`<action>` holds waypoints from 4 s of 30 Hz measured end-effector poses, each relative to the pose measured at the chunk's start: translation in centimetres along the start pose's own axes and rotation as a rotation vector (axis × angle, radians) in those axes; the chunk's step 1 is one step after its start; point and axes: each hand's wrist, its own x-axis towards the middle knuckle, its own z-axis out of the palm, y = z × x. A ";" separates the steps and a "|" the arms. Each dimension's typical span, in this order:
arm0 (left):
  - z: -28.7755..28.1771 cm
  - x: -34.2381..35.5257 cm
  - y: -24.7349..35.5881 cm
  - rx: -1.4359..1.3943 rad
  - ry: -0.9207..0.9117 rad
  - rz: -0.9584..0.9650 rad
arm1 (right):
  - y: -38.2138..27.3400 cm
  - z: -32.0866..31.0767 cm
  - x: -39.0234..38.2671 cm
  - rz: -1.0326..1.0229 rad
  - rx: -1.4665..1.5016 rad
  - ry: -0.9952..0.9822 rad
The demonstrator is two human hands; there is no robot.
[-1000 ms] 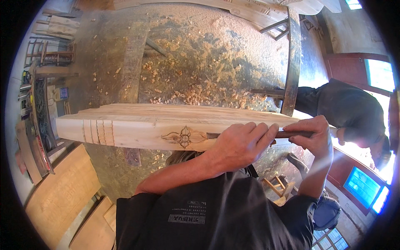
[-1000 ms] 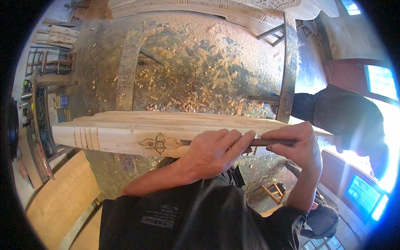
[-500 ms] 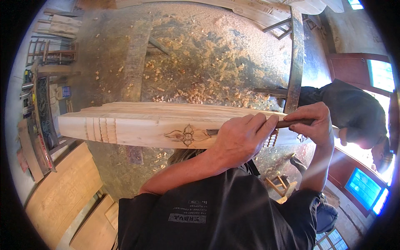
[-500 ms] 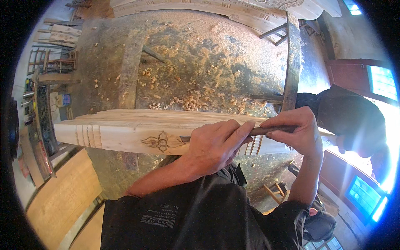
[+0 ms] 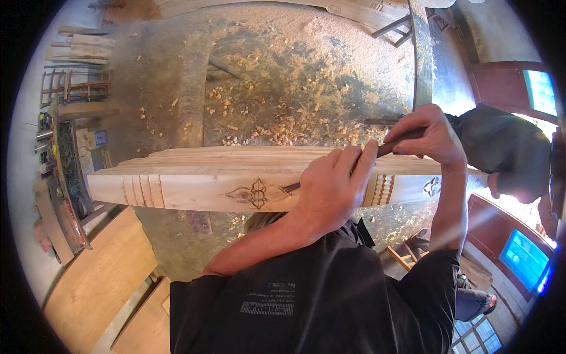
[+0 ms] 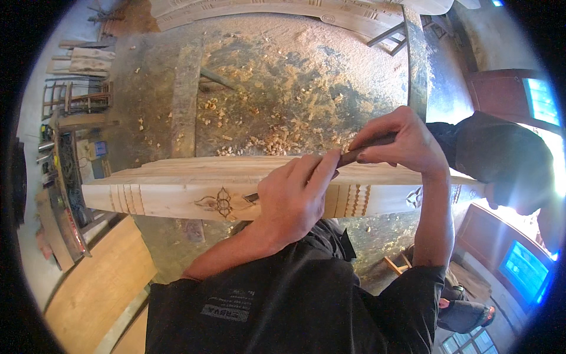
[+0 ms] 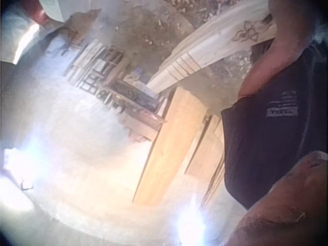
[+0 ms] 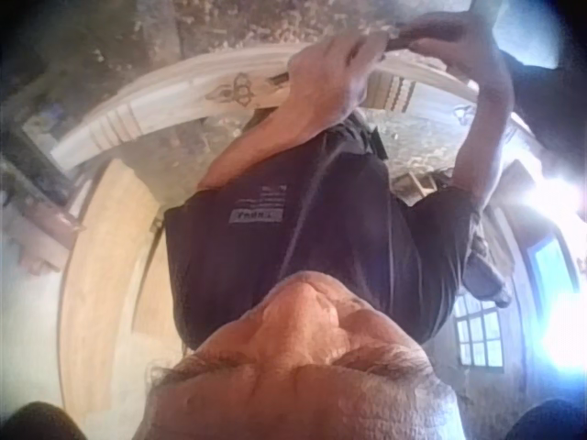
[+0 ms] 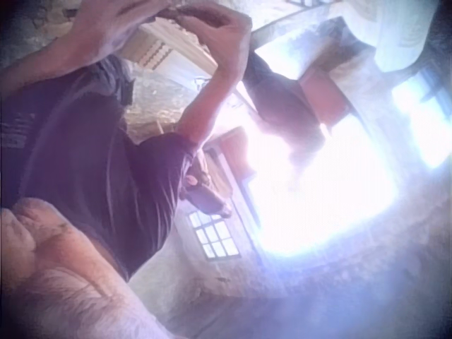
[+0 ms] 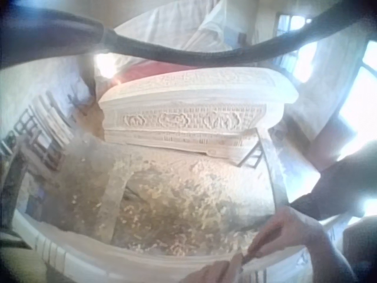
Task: The person carves a floral pattern into a long wooden board using a chisel and a wooden mallet, occasionally picking up different chisels from a nearby table.
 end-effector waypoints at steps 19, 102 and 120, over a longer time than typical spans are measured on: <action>0.3 -0.5 0.4 -0.061 -0.012 0.106 | 1.4 2.1 -4.3 0.050 0.105 0.120; -12.5 -10.7 -9.0 0.430 0.064 0.256 | 8.9 11.3 -3.2 0.018 0.398 1.096; -15.3 -10.5 -6.0 0.189 0.219 0.220 | 9.2 10.6 -3.6 -0.075 0.384 1.134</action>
